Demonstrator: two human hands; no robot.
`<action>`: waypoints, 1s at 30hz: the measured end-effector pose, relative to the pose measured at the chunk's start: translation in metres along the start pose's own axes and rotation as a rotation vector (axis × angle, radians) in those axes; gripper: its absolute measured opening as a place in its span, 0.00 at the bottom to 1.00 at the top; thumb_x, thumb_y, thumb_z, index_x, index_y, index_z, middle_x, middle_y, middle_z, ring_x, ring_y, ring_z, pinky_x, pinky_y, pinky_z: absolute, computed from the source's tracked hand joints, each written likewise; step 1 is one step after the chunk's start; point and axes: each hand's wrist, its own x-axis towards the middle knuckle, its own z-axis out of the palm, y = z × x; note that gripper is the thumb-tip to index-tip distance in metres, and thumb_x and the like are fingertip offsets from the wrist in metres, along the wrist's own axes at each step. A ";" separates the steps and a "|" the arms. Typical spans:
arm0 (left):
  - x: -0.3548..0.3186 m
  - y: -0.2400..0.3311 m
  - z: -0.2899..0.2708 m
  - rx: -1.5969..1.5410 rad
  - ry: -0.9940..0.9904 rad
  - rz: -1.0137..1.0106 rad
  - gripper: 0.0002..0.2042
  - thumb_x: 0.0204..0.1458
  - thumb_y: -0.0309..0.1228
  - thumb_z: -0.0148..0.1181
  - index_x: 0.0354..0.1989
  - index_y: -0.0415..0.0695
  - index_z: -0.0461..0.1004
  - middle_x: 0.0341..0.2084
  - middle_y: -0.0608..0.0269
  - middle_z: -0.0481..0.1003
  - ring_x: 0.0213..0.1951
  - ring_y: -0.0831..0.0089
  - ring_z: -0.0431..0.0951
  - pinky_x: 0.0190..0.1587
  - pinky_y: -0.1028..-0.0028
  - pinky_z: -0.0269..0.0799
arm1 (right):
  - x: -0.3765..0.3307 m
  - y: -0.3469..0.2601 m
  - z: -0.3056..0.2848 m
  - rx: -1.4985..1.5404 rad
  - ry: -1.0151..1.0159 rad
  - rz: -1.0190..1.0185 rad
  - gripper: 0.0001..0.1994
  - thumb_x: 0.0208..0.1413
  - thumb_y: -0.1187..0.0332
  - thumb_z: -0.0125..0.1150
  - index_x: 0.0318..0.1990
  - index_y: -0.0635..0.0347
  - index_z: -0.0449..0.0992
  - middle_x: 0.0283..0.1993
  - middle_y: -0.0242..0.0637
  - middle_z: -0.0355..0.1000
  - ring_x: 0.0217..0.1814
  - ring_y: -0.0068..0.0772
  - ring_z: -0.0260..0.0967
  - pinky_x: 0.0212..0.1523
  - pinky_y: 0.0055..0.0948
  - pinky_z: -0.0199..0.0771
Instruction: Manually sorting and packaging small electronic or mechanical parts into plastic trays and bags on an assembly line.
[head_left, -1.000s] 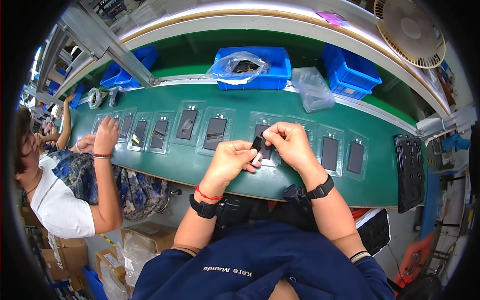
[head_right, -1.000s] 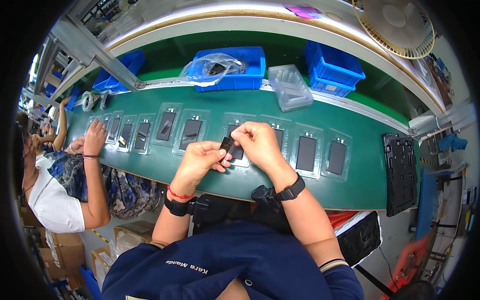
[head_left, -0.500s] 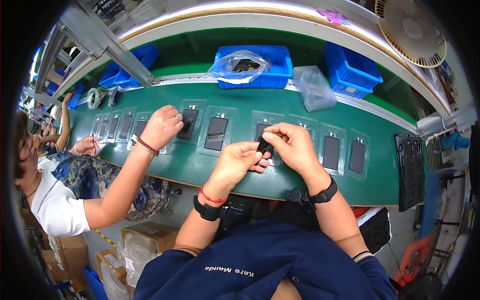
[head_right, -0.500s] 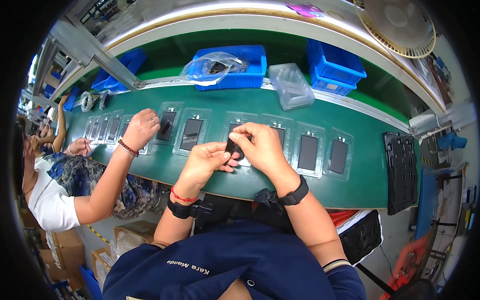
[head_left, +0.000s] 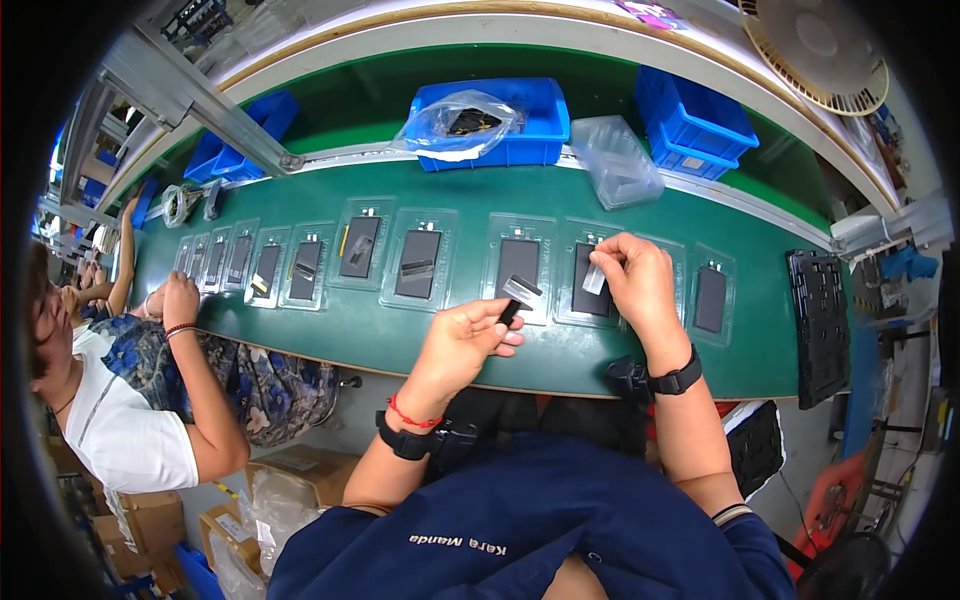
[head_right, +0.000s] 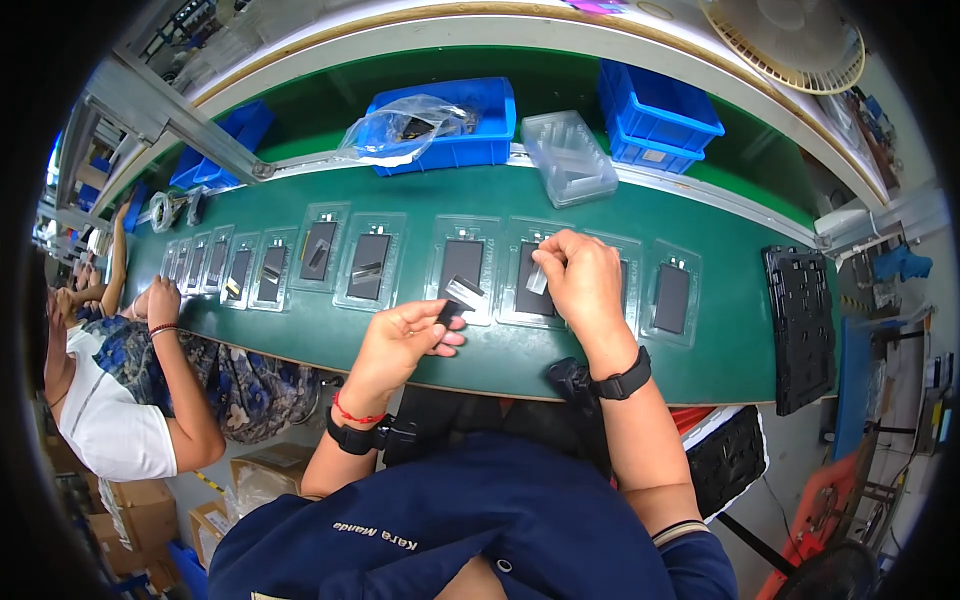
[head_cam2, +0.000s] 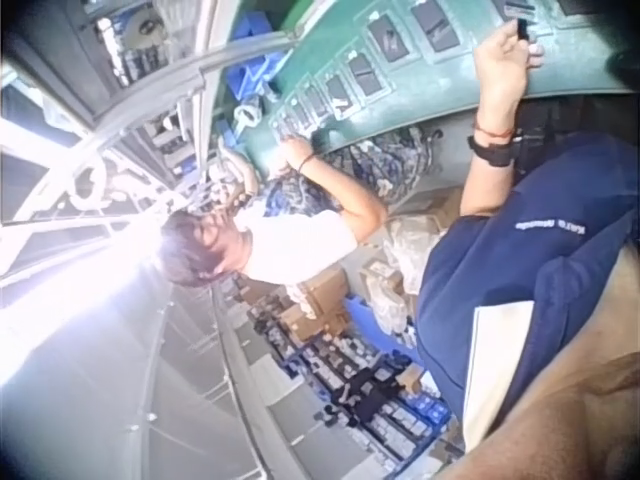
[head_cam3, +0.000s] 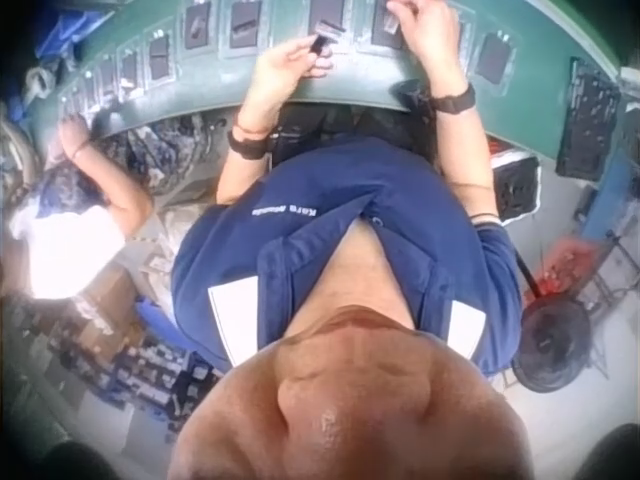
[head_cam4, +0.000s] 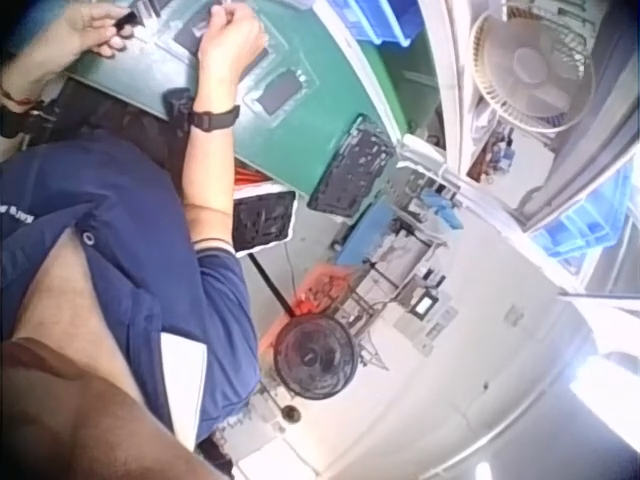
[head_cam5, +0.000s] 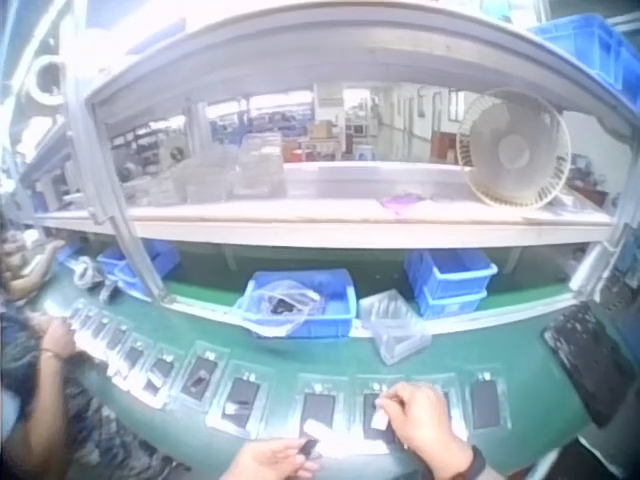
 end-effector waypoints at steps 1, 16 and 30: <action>-0.002 0.002 -0.003 0.007 0.005 0.009 0.17 0.55 0.15 0.48 0.54 0.30 0.66 0.42 0.50 0.76 0.39 0.68 0.79 0.39 0.75 0.78 | 0.000 0.000 0.000 0.001 -0.001 0.006 0.06 0.46 0.69 0.64 0.29 0.62 0.78 0.25 0.42 0.74 0.28 0.42 0.72 0.31 0.36 0.71; -0.013 0.001 0.006 -0.028 -0.035 0.055 0.22 0.55 0.13 0.44 0.60 0.34 0.60 0.43 0.51 0.75 0.42 0.70 0.78 0.43 0.75 0.76 | -0.024 -0.051 0.033 -0.197 -0.163 -0.173 0.12 0.40 0.65 0.70 0.33 0.57 0.78 0.36 0.36 0.68 0.44 0.39 0.64 0.46 0.36 0.60; -0.020 0.001 -0.018 -0.122 0.114 0.052 0.19 0.57 0.18 0.49 0.58 0.33 0.61 0.38 0.51 0.77 0.41 0.67 0.79 0.41 0.72 0.77 | -0.037 -0.064 0.025 -0.325 -0.322 -0.306 0.12 0.39 0.72 0.68 0.35 0.59 0.77 0.36 0.36 0.68 0.41 0.38 0.64 0.43 0.35 0.60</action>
